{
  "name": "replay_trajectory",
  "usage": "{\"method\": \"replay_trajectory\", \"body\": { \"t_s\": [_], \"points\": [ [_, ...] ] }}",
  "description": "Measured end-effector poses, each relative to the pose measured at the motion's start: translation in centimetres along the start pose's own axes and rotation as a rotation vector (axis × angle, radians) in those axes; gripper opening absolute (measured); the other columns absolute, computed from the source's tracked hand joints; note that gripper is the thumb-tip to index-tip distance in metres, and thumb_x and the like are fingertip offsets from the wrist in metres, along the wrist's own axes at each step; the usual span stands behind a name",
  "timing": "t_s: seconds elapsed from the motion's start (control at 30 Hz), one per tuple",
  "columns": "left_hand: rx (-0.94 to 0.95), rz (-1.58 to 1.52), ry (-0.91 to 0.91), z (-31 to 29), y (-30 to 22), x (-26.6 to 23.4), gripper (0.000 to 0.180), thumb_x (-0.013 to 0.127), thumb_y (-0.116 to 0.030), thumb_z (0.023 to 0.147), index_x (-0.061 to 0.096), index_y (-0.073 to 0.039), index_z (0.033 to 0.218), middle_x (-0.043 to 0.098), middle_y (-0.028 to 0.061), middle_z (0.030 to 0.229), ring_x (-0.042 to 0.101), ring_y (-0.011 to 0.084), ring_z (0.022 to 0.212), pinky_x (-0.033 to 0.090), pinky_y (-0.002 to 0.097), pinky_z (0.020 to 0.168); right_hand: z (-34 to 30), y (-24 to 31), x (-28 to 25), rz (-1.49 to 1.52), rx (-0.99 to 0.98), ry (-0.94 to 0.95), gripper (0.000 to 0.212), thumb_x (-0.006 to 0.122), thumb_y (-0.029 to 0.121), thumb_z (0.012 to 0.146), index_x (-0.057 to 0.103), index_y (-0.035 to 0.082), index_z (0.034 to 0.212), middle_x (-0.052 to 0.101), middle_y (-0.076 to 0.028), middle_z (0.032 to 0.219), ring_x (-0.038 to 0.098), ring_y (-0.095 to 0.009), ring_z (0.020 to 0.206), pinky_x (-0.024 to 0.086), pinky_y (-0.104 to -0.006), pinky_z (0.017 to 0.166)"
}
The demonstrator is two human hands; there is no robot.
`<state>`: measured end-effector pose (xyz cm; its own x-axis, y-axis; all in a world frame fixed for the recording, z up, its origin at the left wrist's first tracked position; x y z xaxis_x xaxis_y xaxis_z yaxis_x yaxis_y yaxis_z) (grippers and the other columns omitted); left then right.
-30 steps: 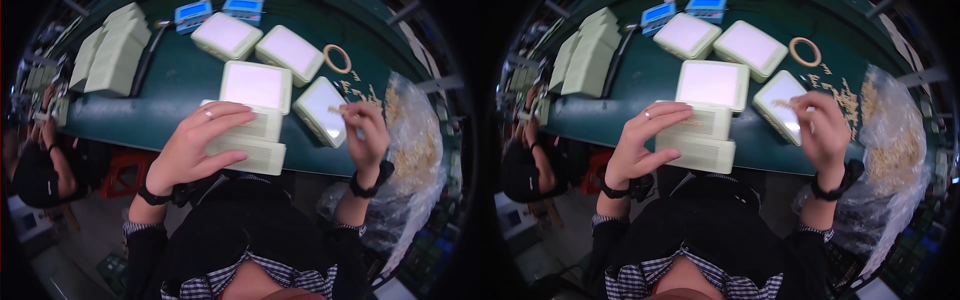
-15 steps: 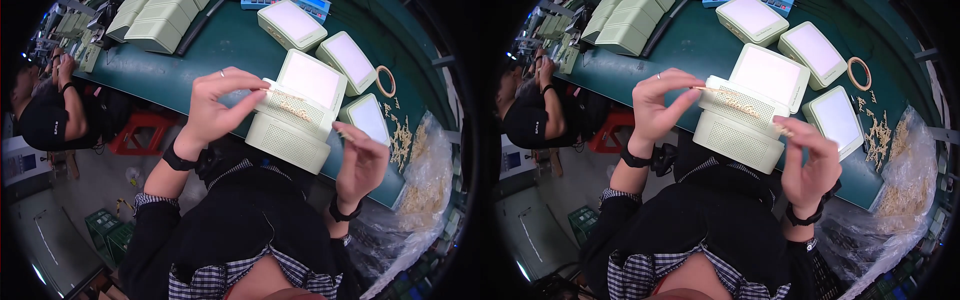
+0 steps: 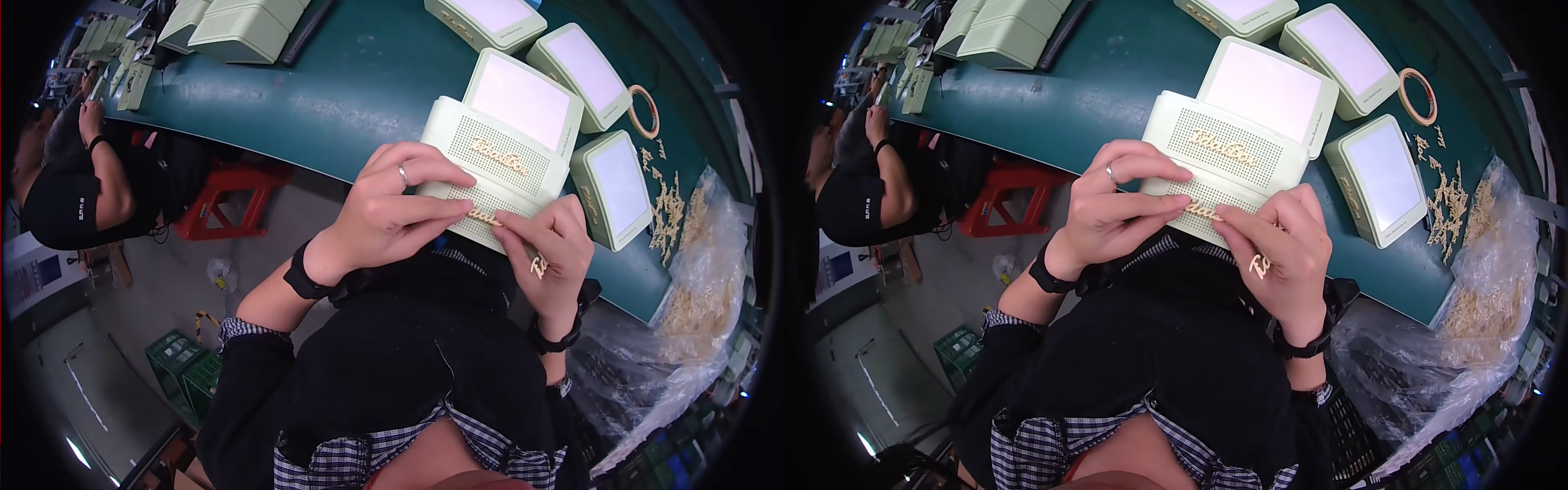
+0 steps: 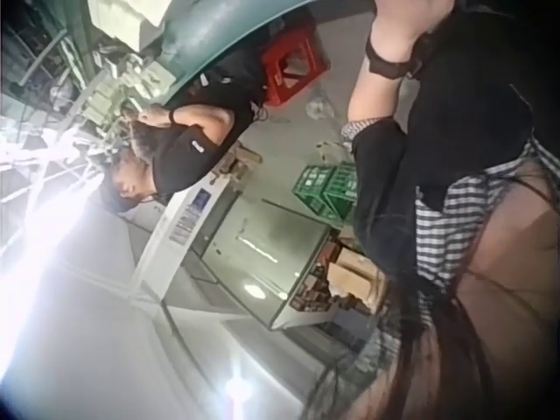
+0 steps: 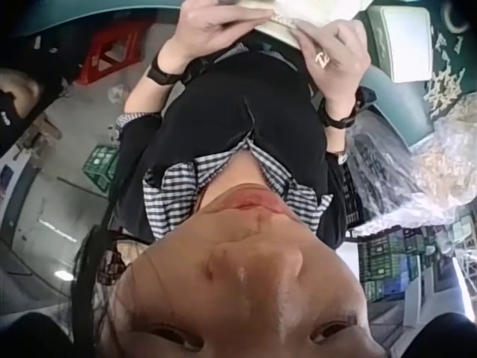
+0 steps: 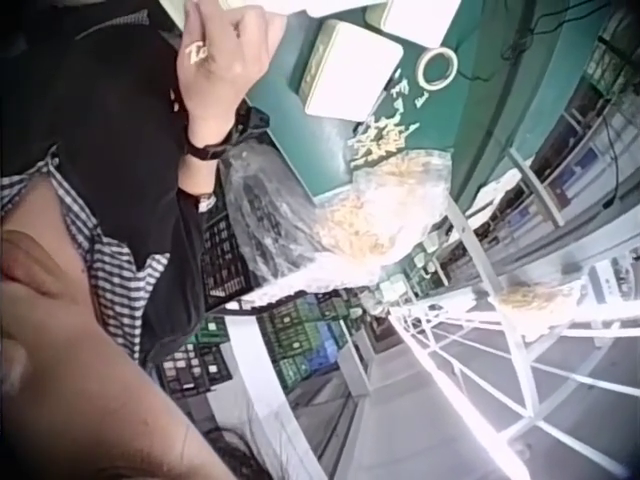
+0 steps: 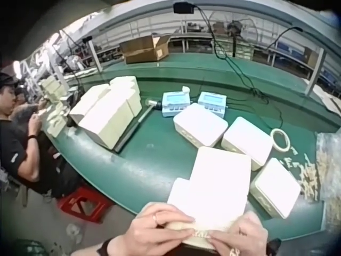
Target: The person picks up a speaker, turns it over to check the buttons, and then presses a decorative logo onto the speaker's grille. They repeat this process with several more speakers before moving the finished units to the side.
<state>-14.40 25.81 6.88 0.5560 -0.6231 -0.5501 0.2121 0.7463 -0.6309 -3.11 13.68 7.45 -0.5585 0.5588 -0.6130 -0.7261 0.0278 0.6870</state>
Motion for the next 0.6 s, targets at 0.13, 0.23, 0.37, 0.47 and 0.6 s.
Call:
{"method": "replay_trajectory", "body": {
  "t_s": [0.13, 0.23, 0.37, 0.47, 0.6],
  "points": [
    [-0.068, -0.067, 0.007, 0.0, 0.6, 0.2, 0.02, 0.079, -0.004, 0.07, 0.078, -0.009, 0.089, 0.069, 0.0071, 0.109, 0.059, 0.0254, 0.102, 0.047, 0.0348, 0.089, 0.0, 0.3, 0.0, -0.045, -0.077, -0.046, 0.026, 0.083, 0.001, 0.062, 0.076, 0.005, 0.086, 0.044, -0.001, 0.065, 0.043, -0.018, 0.064, 0.034, -0.0293, 0.057],
    [-0.119, -0.111, -0.017, -0.3, 1.0, 0.3, 0.022, 0.078, -0.005, 0.069, 0.078, -0.01, 0.09, 0.067, 0.0074, 0.113, 0.057, 0.0256, 0.105, 0.046, 0.0354, 0.091, -0.2, 0.5, 0.1, -0.007, -0.116, -0.054, 0.028, 0.083, 0.0, 0.062, 0.076, 0.005, 0.089, 0.044, -0.001, 0.064, 0.044, -0.018, 0.063, 0.035, -0.0297, 0.056],
    [-0.268, -0.142, -0.075, -0.3, 1.7, 0.1, 0.023, 0.079, -0.006, 0.068, 0.078, -0.011, 0.09, 0.065, 0.0063, 0.116, 0.054, 0.0253, 0.109, 0.044, 0.0354, 0.092, -0.2, 0.4, 0.0, -0.005, -0.108, -0.051, 0.028, 0.083, 0.001, 0.063, 0.076, 0.005, 0.09, 0.044, -0.001, 0.064, 0.045, -0.018, 0.064, 0.035, -0.0296, 0.057],
    [-0.226, -0.1, -0.033, -0.3, 1.7, 0.2, 0.024, 0.08, -0.008, 0.066, 0.079, -0.013, 0.09, 0.064, 0.0053, 0.117, 0.052, 0.0246, 0.112, 0.044, 0.0341, 0.09, -0.2, 0.3, 0.0, -0.005, -0.105, -0.054, 0.027, 0.082, 0.001, 0.063, 0.076, 0.005, 0.09, 0.045, -0.001, 0.065, 0.045, -0.019, 0.064, 0.036, -0.0296, 0.057],
    [-0.218, -0.086, -0.004, -0.2, 1.6, 0.3, 0.023, 0.079, -0.009, 0.067, 0.079, -0.014, 0.09, 0.064, 0.0047, 0.115, 0.052, 0.0239, 0.111, 0.043, 0.0335, 0.089, -0.2, 0.4, 0.0, -0.016, -0.094, -0.053, 0.027, 0.082, 0.001, 0.064, 0.076, 0.005, 0.09, 0.045, -0.002, 0.065, 0.045, -0.019, 0.064, 0.036, -0.0295, 0.058]
  ]
}}
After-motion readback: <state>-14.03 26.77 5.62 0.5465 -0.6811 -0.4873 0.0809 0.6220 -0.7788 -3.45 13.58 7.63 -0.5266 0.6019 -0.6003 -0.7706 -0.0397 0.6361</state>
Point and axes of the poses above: each hand's wrist, its own z-axis towards the middle knuckle, its own x-axis out of the palm, y = z × x, the point moved 9 cm from there along z, towards the middle knuckle
